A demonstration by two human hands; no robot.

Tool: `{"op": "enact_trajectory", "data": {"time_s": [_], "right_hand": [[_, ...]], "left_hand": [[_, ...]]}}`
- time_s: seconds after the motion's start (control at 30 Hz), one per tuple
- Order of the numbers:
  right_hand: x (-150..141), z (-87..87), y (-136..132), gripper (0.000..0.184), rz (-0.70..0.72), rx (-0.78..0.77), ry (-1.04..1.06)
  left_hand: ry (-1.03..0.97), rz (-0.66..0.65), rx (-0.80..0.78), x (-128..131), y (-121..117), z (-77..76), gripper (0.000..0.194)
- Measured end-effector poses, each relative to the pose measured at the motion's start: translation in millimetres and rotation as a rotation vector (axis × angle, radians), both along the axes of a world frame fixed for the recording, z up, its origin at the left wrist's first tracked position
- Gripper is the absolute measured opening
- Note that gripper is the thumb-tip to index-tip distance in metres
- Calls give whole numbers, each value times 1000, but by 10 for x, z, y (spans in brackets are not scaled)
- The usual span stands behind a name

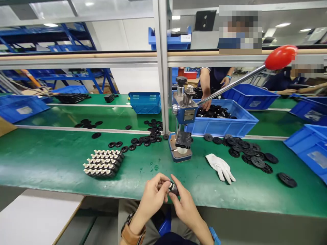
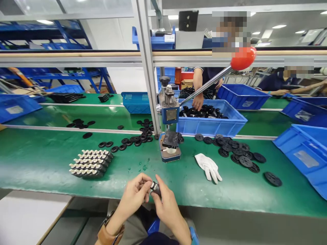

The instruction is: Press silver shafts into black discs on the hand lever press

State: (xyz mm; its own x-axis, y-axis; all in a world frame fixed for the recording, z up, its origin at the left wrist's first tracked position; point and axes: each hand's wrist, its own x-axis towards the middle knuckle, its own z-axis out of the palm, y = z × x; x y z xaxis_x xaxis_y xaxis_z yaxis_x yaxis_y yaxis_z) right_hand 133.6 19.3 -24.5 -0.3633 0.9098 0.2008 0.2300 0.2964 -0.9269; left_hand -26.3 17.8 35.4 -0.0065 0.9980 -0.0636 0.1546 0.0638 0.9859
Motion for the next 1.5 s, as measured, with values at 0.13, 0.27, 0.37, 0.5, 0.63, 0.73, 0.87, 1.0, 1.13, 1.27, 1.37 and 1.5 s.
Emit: {"op": "enact_trajectory", "data": {"time_s": [0.13,0.27,0.37,0.5,0.63,0.73,0.87,1.0,1.13,1.27,1.37,1.5], "right_hand": [[105,-17,-41,55,-53,-132,75],[95,-83,-102,59,-23,-118,137],[36,-141,-164,60,-44,-106,154],[44,-102,-211,65,-11,-131,162],[237,53,-153,70,143,-144,130],[404,163,-98,54,69,-65,120],[528,294,-91,42,75,-32,252],[599,368,-113,31,129,-74,345],[666,340,-106,24,137,-163,379],[659,256,-87,31,148,-280,429],[615,208,-67,34,121,-342,442],[591,197,-24,35,70,-368,410]], "left_hand": [[6,81,92,167,-34,-165,30],[39,75,88,321,-129,-299,23],[-102,64,5,404,-193,-341,31],[-201,50,-24,406,-240,-305,38],[50,118,56,303,-288,-165,25],[395,139,159,236,-357,-49,15],[688,72,356,234,-474,56,13],[853,-29,453,300,-571,135,17],[918,-111,426,381,-635,178,16],[845,-108,331,407,-638,156,16],[782,-115,268,380,-593,127,16],[683,-158,218,334,-511,107,13]]}}
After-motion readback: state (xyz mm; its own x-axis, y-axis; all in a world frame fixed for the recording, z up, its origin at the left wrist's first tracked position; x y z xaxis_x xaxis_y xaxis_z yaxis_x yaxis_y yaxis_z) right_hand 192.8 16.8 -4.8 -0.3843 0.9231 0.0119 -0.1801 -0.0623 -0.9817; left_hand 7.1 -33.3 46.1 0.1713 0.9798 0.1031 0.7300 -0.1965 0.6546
